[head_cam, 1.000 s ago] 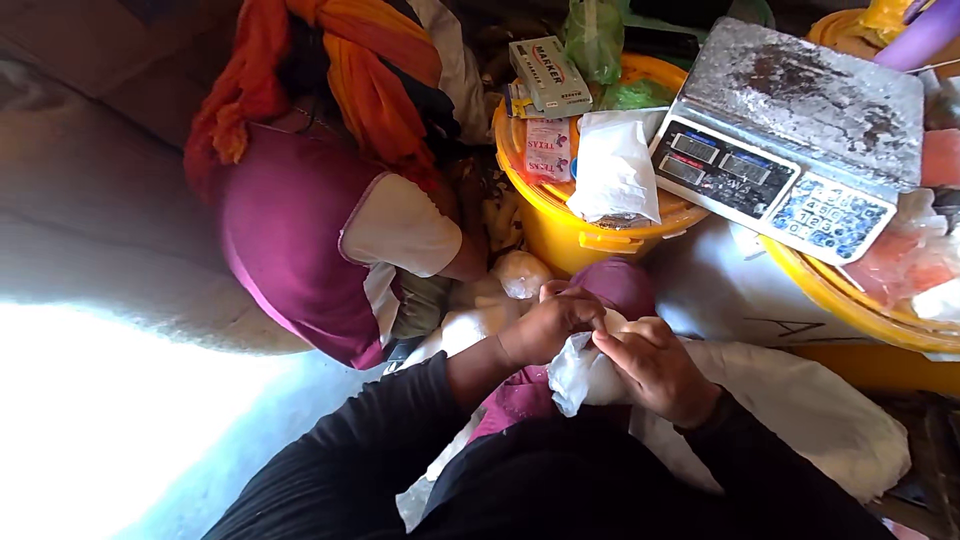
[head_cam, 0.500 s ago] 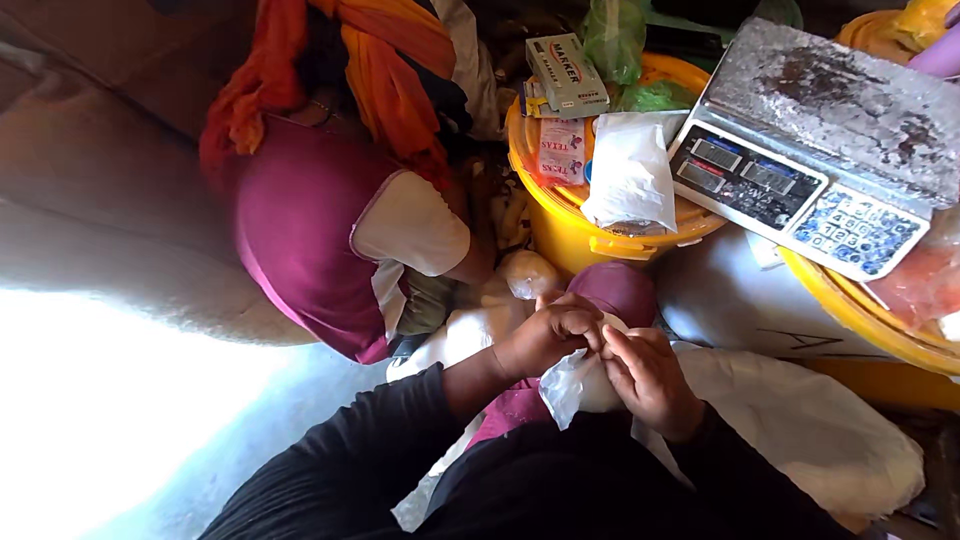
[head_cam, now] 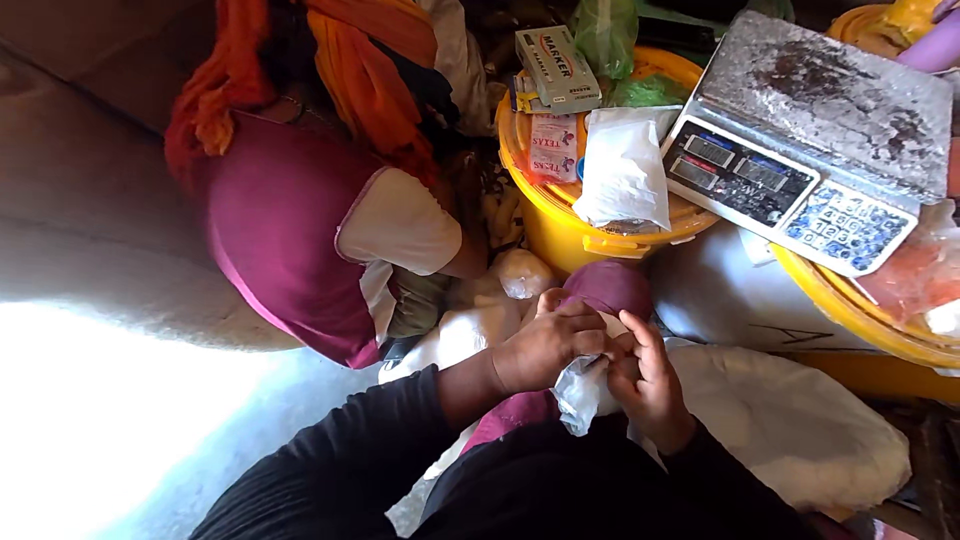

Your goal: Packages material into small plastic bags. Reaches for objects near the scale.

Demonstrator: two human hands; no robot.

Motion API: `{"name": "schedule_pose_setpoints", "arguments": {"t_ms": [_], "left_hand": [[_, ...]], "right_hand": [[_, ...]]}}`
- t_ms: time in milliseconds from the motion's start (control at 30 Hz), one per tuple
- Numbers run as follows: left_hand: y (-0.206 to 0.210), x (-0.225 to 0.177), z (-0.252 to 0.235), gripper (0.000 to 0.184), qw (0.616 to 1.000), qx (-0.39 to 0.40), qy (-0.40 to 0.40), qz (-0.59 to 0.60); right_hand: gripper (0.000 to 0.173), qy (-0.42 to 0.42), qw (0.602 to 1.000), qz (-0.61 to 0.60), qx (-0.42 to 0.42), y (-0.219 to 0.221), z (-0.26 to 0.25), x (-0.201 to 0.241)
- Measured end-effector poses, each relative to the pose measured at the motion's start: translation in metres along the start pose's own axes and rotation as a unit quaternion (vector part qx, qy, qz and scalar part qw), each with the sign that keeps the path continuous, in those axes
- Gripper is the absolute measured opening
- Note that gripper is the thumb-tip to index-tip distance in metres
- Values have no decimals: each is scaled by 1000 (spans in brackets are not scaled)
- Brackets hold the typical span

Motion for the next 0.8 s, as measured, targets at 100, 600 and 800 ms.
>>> {"name": "schedule_pose_setpoints", "arguments": {"t_ms": [100, 600, 800], "left_hand": [[-5, -1, -3, 14, 999, 44, 20, -11], [7, 3, -4, 14, 995, -33, 89, -39], [12, 1, 3, 13, 992, -73, 77, -61]], "right_hand": [[57, -1, 1000, -8, -2, 1, 1, 0], [57, 70, 974, -216, -20, 3, 0, 1], [46, -104, 991, 81, -20, -16, -7, 1]]}}
Point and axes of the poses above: each hand's wrist, its own z-axis away from the middle knuckle, its own y-axis out of the palm, x = y × z, the point moved 2 cm from there along -z, towards the middle knuckle, and after that the axes turned 7 degrees about y, right-handed, at the moved point
